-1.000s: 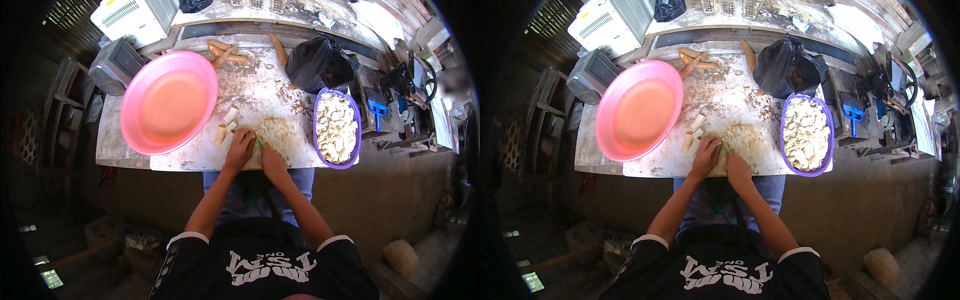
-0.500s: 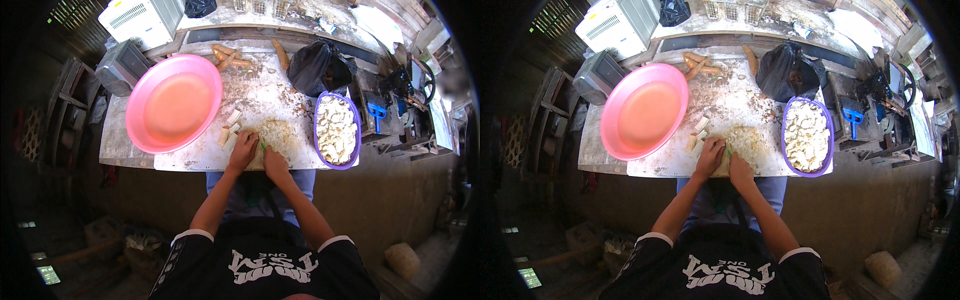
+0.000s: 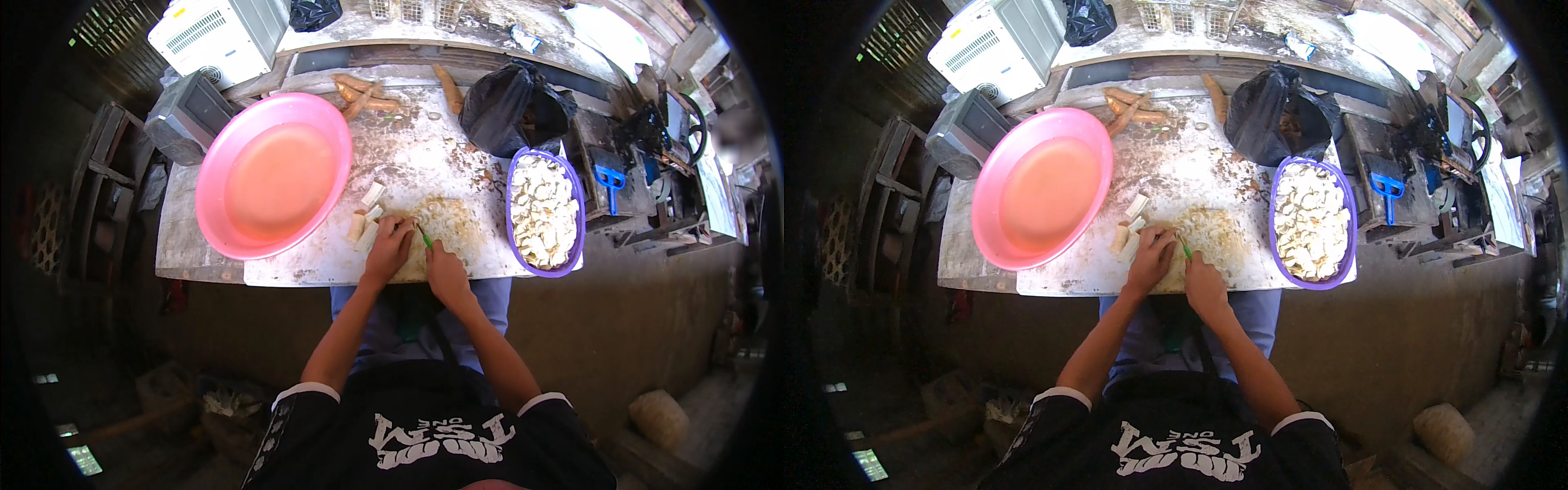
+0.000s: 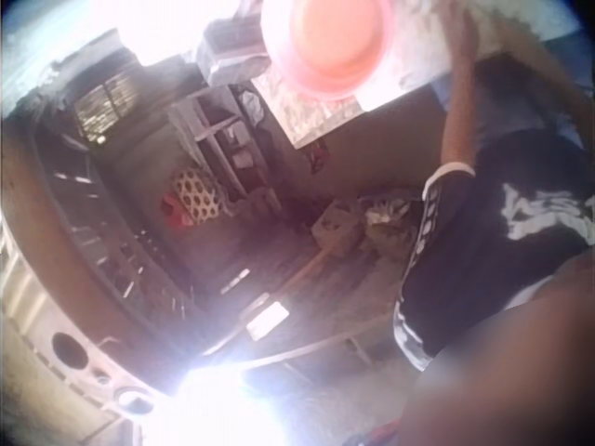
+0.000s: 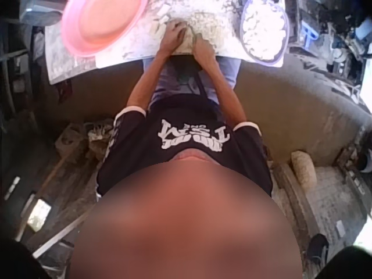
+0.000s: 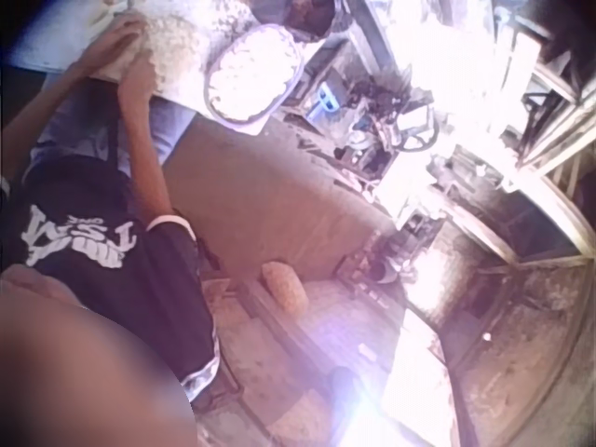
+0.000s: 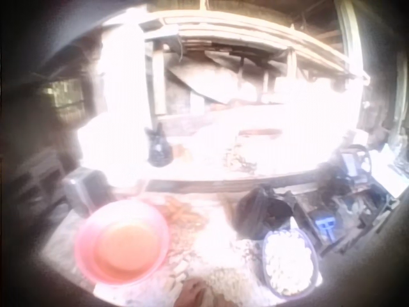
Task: The person slices a peeled tuber by hand with a knife and places the resulting slices into a purple basket.
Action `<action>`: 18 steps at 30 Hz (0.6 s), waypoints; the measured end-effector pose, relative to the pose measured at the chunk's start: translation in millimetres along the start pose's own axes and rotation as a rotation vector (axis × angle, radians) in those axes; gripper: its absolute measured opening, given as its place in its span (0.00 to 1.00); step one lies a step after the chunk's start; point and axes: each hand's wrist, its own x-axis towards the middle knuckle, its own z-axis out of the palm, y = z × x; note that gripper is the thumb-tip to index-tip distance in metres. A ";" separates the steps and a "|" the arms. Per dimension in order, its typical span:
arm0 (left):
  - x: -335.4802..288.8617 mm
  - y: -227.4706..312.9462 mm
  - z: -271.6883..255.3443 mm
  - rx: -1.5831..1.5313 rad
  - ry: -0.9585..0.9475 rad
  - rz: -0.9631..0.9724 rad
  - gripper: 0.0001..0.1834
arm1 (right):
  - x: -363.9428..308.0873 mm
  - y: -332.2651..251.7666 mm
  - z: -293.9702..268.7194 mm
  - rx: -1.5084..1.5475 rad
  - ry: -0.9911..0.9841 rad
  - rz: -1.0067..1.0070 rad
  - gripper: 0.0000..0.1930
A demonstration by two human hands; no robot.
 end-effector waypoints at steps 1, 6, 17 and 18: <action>-0.5 0.1 -0.3 0.003 -0.002 -0.001 0.15 | 0.0 -1.5 -0.2 0.003 -0.002 0.000 0.12; -2.4 3.5 -1.8 -0.022 -0.009 -0.026 0.17 | 0.8 -6.6 2.7 -0.007 -0.018 0.039 0.12; -7.8 8.3 -1.9 0.001 0.070 -0.032 0.14 | -9.7 8.7 5.1 -0.015 0.017 -0.035 0.11; -7.4 8.3 -1.3 0.041 0.079 -0.023 0.13 | -12.0 11.3 3.4 -0.048 -0.001 -0.042 0.11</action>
